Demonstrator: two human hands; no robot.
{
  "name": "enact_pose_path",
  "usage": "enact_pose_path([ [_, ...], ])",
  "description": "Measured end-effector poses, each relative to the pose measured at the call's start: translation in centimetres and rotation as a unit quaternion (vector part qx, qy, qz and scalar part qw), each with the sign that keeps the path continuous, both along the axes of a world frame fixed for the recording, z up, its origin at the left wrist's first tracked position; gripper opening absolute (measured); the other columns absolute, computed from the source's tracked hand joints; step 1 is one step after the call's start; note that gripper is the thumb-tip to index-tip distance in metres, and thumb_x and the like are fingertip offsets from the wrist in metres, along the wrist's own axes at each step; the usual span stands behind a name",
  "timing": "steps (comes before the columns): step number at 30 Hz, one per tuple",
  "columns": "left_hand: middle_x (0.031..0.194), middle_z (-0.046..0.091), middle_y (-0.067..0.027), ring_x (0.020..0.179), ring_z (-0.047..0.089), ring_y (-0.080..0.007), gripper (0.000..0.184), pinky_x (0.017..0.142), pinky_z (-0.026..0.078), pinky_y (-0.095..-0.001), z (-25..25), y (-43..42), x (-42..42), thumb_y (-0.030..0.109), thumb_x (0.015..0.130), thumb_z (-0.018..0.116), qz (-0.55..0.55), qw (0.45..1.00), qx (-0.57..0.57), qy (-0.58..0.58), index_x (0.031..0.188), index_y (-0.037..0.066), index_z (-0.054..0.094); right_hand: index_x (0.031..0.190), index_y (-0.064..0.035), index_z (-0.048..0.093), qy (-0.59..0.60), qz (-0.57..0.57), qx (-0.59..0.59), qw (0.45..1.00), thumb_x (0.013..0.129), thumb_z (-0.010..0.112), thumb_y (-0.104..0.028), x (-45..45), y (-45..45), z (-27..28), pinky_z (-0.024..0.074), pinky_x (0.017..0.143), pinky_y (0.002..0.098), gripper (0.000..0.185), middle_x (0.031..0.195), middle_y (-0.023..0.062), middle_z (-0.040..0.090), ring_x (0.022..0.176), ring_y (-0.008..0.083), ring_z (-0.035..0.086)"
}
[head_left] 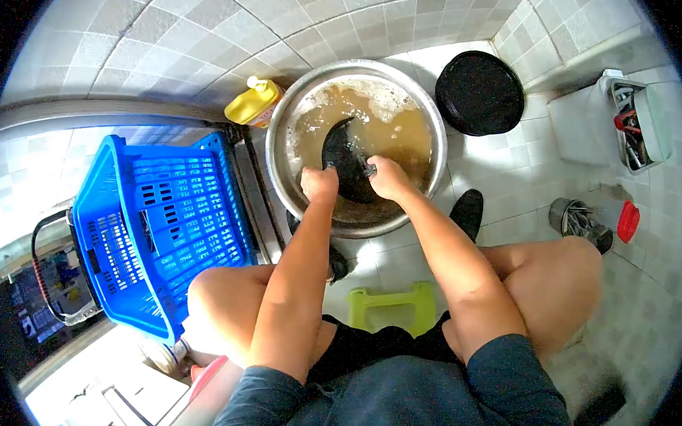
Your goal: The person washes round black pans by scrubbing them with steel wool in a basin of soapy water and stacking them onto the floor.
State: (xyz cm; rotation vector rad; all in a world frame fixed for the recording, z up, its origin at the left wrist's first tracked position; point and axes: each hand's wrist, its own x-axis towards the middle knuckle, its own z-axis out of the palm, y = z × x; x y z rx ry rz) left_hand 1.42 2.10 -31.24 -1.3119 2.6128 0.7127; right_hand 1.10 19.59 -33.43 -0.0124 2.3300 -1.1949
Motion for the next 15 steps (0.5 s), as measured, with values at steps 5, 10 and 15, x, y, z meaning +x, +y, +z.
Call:
enact_pose_path([
  [5, 0.088, 0.070, -0.0209, 0.083, 0.068, -0.0360, 0.035, 0.078, 0.054, -0.0437, -2.2, -2.8, 0.5, 0.016, 0.075, 0.075, 0.031, 0.991, 0.117, 0.064, 0.102, -0.004, 0.066, 0.122, -0.0056, 0.064, 0.024, 0.027, -0.017, 0.999, 0.083, 0.060, -0.005, -0.1, -0.1, 1.3, 0.0485, 0.099, 0.0426, 0.039, 0.122, 0.0205, 0.065, 0.115, 0.0372, 0.061],
  [10, 0.084, 0.066, -0.0109, 0.067, 0.063, -0.0247, 0.028, 0.058, 0.053, -0.0391, -0.8, -4.3, 1.0, 0.002, 0.075, 0.066, 0.103, 0.915, 0.380, 0.082, 0.102, -0.003, 0.064, 0.120, -0.0048, 0.064, 0.062, 0.160, -0.062, 0.983, 0.082, 0.058, -0.001, -0.1, -0.3, 3.0, 0.0491, 0.097, 0.0431, 0.039, 0.122, 0.0178, 0.063, 0.114, 0.0366, 0.060],
  [15, 0.092, 0.064, -0.0143, 0.071, 0.063, -0.0240, 0.045, 0.050, 0.051, -0.0377, 2.6, -3.8, 0.7, -0.003, 0.075, 0.058, 0.047, 0.860, 0.506, 0.048, 0.120, -0.003, 0.053, 0.119, -0.0015, 0.062, 0.109, 0.236, -0.166, 0.951, 0.083, 0.057, 0.003, -0.8, -1.9, 2.8, 0.0479, 0.097, 0.0437, 0.037, 0.120, 0.0183, 0.059, 0.112, 0.0381, 0.058],
])
